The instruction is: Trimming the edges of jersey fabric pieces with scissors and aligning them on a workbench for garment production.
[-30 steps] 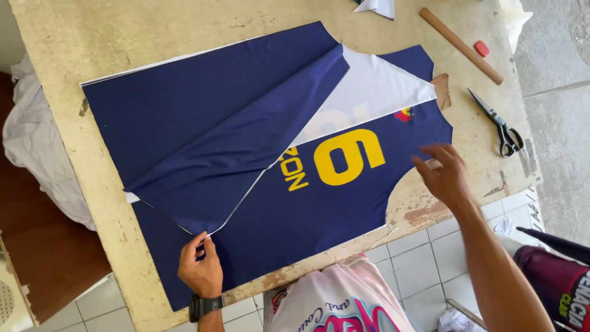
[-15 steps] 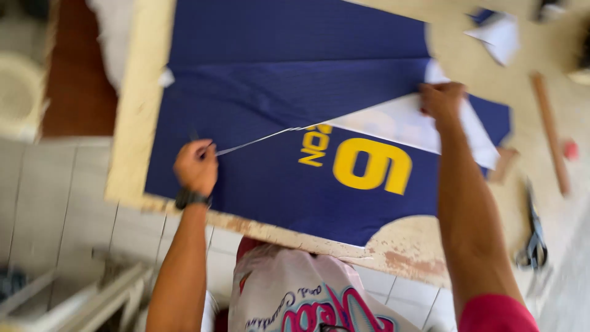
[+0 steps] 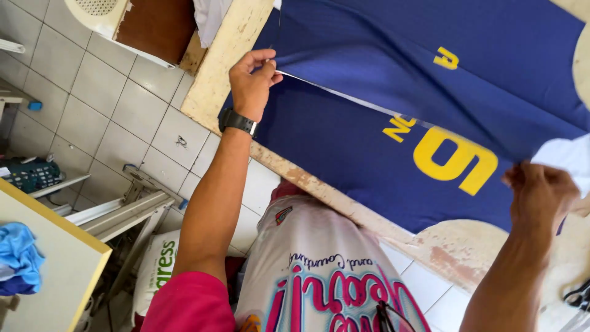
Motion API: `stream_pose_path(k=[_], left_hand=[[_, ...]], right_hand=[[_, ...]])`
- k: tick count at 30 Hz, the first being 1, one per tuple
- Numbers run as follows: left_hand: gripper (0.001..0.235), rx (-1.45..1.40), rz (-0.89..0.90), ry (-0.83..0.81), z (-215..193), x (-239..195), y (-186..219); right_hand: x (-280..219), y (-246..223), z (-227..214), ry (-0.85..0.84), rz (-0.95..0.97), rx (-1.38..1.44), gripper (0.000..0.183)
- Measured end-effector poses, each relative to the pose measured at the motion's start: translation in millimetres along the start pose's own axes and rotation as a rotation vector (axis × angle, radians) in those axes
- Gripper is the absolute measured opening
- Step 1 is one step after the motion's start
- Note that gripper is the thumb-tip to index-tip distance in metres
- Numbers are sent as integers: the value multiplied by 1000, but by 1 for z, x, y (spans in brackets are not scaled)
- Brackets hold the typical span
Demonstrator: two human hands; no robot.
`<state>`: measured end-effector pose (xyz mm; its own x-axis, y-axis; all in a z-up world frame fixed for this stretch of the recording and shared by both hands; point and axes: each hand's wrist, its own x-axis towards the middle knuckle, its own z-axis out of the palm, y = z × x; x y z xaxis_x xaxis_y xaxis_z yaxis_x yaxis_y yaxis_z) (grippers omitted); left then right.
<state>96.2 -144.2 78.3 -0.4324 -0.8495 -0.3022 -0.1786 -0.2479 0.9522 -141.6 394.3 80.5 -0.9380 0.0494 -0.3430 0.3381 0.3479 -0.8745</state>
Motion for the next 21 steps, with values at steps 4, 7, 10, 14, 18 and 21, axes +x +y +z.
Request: stream_pose_path(k=[4,7,10,14,18,21], left_hand=[[15,43,12,-35,-57,-19,25],[19,290,-24,-57,-101,-27,13],[22,457,46,-73,-129,-12,-48],[8,543,450,-37,-136,28,-116],[15,638,397,16,-145,8,-115],[15,680,348,92,-157,-6,-106]], right_hand=[[-137,14,1,133,120,-20,26],[-196,64,7,93,201,-14,22],[-203,137,22,113,162,27,22],[-202,144,47,176,199,-18,20],[-214,148,35,214,198,-83,18],[-220,145,32,193,213,-120,15]])
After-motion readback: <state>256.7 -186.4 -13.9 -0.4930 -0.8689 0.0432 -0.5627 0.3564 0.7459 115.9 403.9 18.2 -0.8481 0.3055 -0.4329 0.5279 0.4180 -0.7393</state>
